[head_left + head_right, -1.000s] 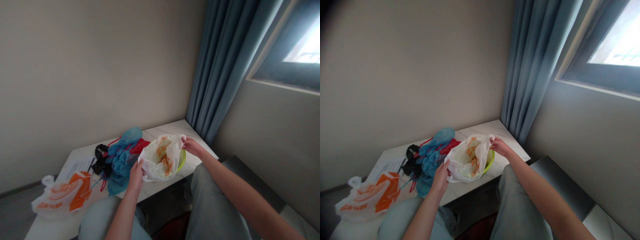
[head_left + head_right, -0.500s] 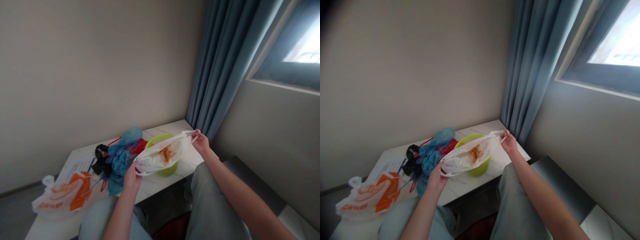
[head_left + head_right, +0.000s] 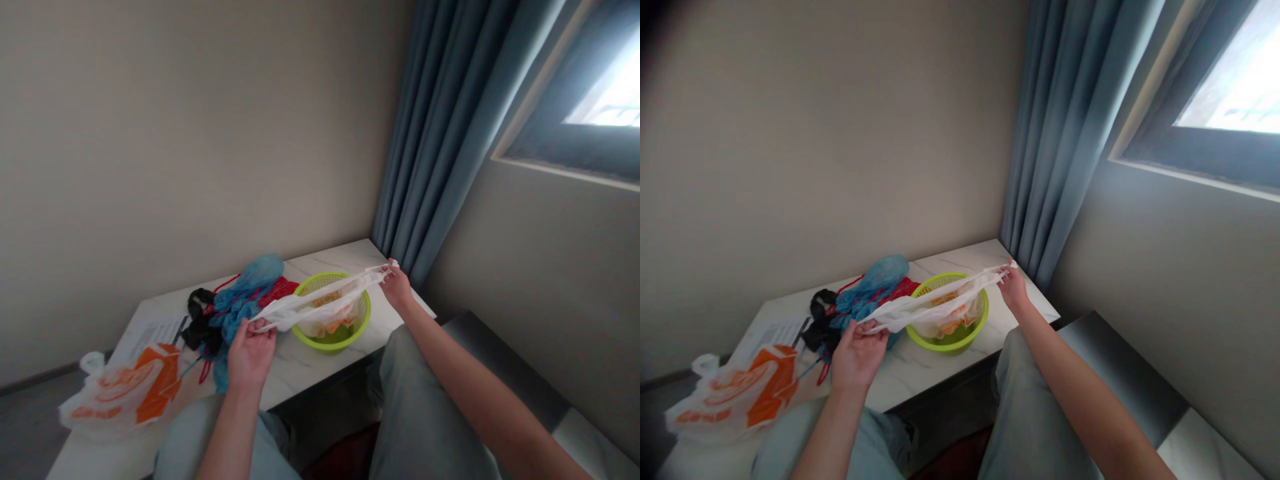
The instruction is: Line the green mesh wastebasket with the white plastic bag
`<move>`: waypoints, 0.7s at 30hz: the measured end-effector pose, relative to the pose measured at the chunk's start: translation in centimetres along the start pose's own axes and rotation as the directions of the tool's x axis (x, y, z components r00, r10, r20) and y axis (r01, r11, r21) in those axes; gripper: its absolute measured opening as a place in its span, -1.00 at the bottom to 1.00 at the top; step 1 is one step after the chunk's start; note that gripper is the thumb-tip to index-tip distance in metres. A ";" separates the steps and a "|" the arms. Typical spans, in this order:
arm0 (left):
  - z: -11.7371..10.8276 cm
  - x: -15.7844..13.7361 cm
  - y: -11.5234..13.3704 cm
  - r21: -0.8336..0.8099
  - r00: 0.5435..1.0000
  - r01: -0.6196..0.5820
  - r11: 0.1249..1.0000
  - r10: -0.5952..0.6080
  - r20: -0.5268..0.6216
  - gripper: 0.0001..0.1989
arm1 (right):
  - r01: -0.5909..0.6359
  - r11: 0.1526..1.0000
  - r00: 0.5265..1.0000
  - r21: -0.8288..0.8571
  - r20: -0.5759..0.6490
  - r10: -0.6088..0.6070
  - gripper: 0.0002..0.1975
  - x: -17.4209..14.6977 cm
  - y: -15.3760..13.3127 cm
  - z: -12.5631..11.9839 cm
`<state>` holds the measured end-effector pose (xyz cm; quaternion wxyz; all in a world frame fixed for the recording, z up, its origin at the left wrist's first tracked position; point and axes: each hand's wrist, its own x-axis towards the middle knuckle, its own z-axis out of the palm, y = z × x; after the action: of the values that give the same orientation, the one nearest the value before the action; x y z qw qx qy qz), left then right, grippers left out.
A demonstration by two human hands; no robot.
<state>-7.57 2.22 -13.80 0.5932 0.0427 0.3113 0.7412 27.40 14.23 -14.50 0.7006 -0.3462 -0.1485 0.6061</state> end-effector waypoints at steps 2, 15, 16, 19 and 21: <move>0.3 -0.2 -0.1 -0.045 0.999 -0.031 0.999 0.033 0.043 -0.87 | 0.033 0.999 0.998 -0.006 -0.053 -0.033 -0.75 0.4 0.4 -0.1; 0.9 0.5 -2.8 0.569 0.780 -0.625 0.534 0.448 0.436 -0.38 | 0.260 0.922 0.951 -0.286 -0.091 -0.297 -0.78 0.8 2.5 0.8; 1.5 0.6 -2.7 0.619 0.720 -0.686 0.382 0.479 0.502 -0.38 | 0.259 0.914 0.953 -0.311 -0.074 -0.295 -0.77 0.7 2.7 1.0; 3.6 1.0 -2.8 0.611 0.554 -0.791 -0.010 0.413 0.723 -0.46 | 0.360 0.822 0.925 -0.441 0.055 -0.375 -0.72 0.0 3.1 1.6; 5.0 0.9 -3.6 0.540 0.489 -0.833 -0.118 0.296 0.820 -0.55 | 0.461 0.704 0.880 -0.539 0.179 -0.440 -0.66 -1.0 3.5 2.2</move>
<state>-2.66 5.47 -11.94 0.0800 0.6879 0.4828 0.5360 23.20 14.04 -15.09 0.6890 -0.4802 -0.4144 0.3507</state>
